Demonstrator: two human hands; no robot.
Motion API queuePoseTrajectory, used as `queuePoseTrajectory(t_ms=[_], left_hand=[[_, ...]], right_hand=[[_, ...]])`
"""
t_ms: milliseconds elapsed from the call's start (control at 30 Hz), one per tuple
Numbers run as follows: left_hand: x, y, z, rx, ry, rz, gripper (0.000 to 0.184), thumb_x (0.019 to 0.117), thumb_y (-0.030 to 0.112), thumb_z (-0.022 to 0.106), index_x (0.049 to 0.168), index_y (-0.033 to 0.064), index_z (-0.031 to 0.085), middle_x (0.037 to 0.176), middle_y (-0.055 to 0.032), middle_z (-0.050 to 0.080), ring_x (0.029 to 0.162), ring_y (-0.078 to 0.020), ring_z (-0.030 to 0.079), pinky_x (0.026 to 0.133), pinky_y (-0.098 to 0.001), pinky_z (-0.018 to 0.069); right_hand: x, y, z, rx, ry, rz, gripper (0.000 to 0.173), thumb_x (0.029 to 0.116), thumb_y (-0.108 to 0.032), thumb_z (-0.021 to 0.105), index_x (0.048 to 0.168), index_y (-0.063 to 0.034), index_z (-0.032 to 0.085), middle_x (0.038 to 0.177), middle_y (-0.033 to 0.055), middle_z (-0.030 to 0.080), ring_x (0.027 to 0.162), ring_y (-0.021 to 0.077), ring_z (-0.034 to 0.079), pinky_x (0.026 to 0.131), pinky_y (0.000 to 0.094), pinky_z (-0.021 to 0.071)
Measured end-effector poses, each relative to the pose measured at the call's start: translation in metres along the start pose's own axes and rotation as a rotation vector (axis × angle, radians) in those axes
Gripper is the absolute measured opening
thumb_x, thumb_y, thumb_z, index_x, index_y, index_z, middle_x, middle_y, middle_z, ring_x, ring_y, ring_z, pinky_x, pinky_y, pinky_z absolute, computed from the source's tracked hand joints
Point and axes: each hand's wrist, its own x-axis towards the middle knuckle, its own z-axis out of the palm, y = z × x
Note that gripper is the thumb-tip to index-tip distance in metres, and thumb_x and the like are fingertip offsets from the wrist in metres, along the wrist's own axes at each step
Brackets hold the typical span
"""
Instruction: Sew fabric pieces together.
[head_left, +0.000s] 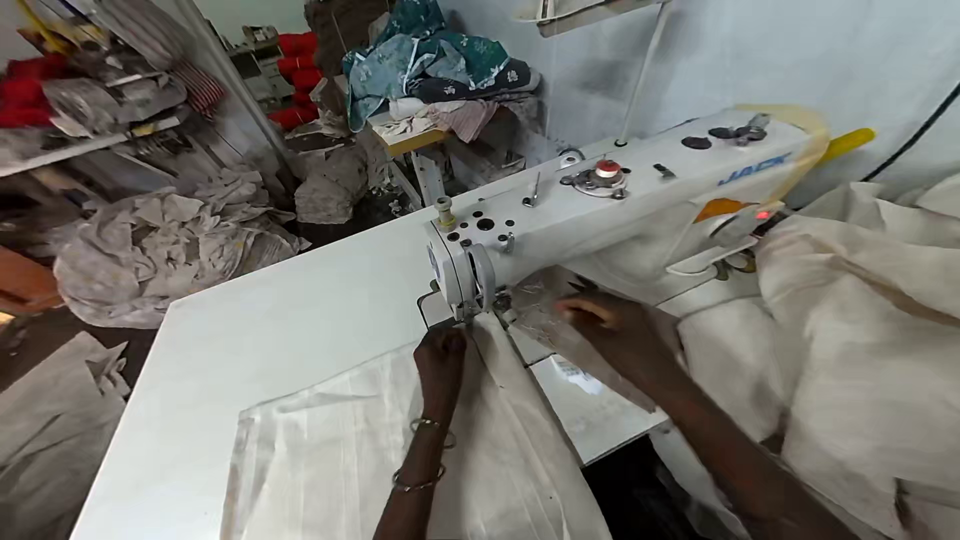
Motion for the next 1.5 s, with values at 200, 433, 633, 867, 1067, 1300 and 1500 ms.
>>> queuePoseTrajectory(t_ms=[200,433,633,867,1067,1300,1500], left_hand=[[-0.003,-0.014,0.029,0.075,0.22,0.327,0.014,0.0912,0.006,0.063,0.091,-0.0043,0.073,0.072,-0.0065,0.062,0.058,-0.0066,0.05,0.058,-0.022,0.0458],[-0.006,-0.012,0.033,0.213,0.266,0.438,0.015,0.0891,0.006,0.065,0.089,-0.0062,0.073,0.073,-0.0116,0.064,0.058,-0.0161,0.056,0.058,-0.0305,0.0503],[-0.004,-0.015,0.034,0.211,0.288,0.459,0.015,0.088,0.007,0.064,0.086,-0.0049,0.072,0.07,-0.008,0.06,0.057,-0.0089,0.051,0.057,-0.0213,0.0453],[-0.002,-0.015,0.035,0.204,0.287,0.441,0.015,0.0888,0.008,0.063,0.084,-0.0036,0.071,0.065,-0.0034,0.055,0.055,-0.0047,0.047,0.055,-0.0179,0.0421],[-0.002,-0.016,0.035,0.229,0.297,0.431,0.015,0.0892,0.008,0.062,0.085,-0.0039,0.07,0.066,-0.0046,0.055,0.056,-0.0065,0.049,0.056,-0.0191,0.0432],[-0.001,-0.016,0.035,0.231,0.287,0.415,0.015,0.0912,0.007,0.064,0.084,-0.0034,0.072,0.071,-0.0077,0.062,0.061,-0.0096,0.057,0.06,-0.0217,0.0486],[-0.001,-0.014,0.034,0.252,0.283,0.387,0.014,0.0913,0.004,0.064,0.085,-0.0031,0.074,0.073,-0.0105,0.067,0.066,-0.0158,0.064,0.064,-0.0292,0.0537]], right_hand=[[0.043,-0.006,0.104,0.678,-0.11,0.378,0.011,0.1017,-0.002,0.055,0.108,0.0028,0.063,0.092,0.0088,0.065,0.08,0.013,0.065,0.075,0.0306,0.0571],[0.032,0.005,0.128,0.513,-0.012,0.351,0.013,0.1,-0.008,0.064,0.1,0.0035,0.069,0.086,0.0132,0.064,0.078,0.0183,0.058,0.073,0.0376,0.0487],[0.034,0.005,0.125,0.533,-0.04,0.326,0.008,0.0966,-0.003,0.066,0.094,0.0043,0.068,0.083,0.0113,0.062,0.077,0.016,0.057,0.073,0.0342,0.0487],[0.035,0.002,0.124,0.533,-0.042,0.312,0.008,0.0961,-0.003,0.067,0.091,0.0036,0.068,0.079,0.01,0.061,0.073,0.0137,0.055,0.069,0.031,0.0466],[0.034,0.003,0.124,0.558,-0.063,0.315,0.01,0.0975,-0.004,0.066,0.091,0.0035,0.067,0.077,0.009,0.06,0.07,0.0128,0.056,0.067,0.0296,0.0474],[0.035,0.009,0.12,0.783,-0.159,0.345,0.008,0.097,-0.001,0.065,0.104,0.0015,0.066,0.088,0.0057,0.063,0.075,0.0079,0.06,0.072,0.0241,0.0523],[0.037,0.005,0.111,0.883,-0.191,0.377,0.006,0.0963,0.004,0.062,0.098,-0.0006,0.066,0.083,0.0011,0.064,0.072,0.0041,0.062,0.069,0.02,0.0539]])
